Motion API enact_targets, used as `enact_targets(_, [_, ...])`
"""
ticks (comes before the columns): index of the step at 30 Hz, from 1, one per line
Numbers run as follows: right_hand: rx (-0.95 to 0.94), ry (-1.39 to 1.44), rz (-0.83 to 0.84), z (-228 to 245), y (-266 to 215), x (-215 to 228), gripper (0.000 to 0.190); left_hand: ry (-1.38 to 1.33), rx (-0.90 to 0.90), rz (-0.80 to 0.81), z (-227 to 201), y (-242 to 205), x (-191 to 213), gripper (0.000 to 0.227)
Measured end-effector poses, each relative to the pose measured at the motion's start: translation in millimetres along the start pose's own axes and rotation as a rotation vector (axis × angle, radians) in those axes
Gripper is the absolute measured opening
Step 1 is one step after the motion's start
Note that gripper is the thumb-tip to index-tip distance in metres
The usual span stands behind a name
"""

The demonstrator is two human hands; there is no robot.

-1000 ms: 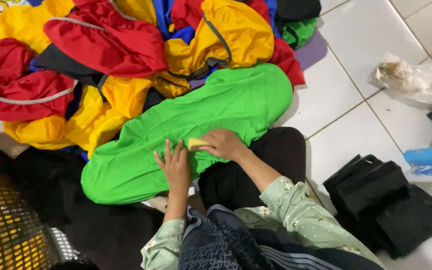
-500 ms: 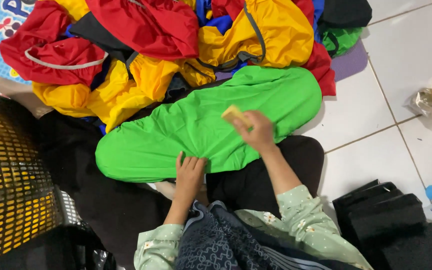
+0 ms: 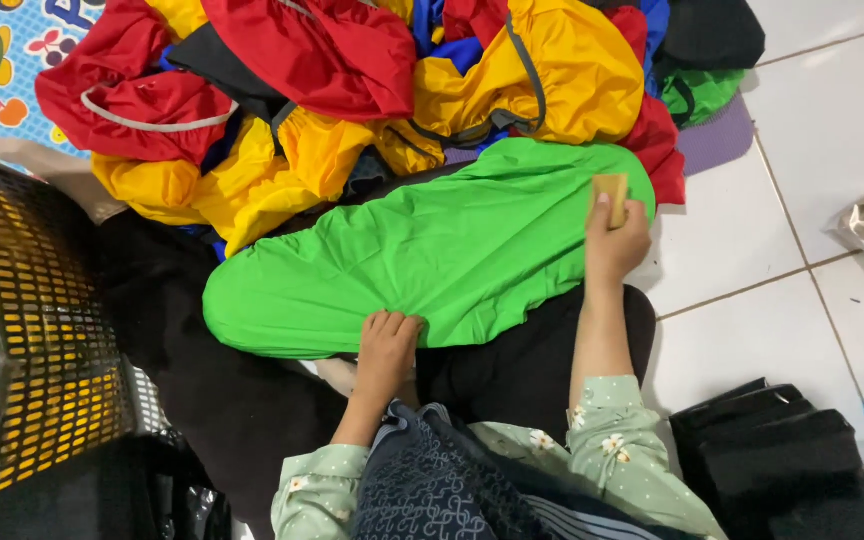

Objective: Folding a green fabric cover precisely using a rectangular template while sitting on a stool in a sorting area.

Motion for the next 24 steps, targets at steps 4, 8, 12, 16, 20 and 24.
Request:
enact_targets(4, [0.368, 0.354, 0.304, 102.6, -62.8, -10.0, 0.027, 0.027, 0.000, -0.016, -1.3, -1.0, -4.9, 0.007])
enact_targets(8, [0.823, 0.571, 0.859, 199.4, -145.5, 1.5, 0.027, 0.087, 0.080, -0.085, 1.9, 11.9, 40.5, 0.012])
enact_targets(12, [0.594, 0.252, 0.707, 146.0, -90.0, -20.7, 0.039, 0.188, 0.279, -0.247, 75.4, -6.1, 118.7, 0.012])
enact_targets(16, [0.234, 0.130, 0.632, 88.6, -55.2, -27.0, 0.038, 0.131, 0.588, -0.401, 183.9, -56.9, 156.6, 0.013])
enact_targets(20, [0.299, 0.130, 0.549, 99.7, -64.6, -24.5, 0.037, -0.262, 0.872, -0.178, 288.2, -83.4, 124.2, 0.027])
enact_targets(24, [0.331, 0.087, 0.494, 108.5, -68.5, -23.8, 0.037, -0.507, 0.979, -0.063, 326.5, -64.0, 97.2, 0.030])
Point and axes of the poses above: each hand's wrist, its own y-axis towards the middle knuckle, its own x-axis out of the back of the hand, z = x × y, the point moved 8 cm from there along y, towards the middle knuckle, and after that the axes turned 9 degrees about z, right-handed, at the moved point
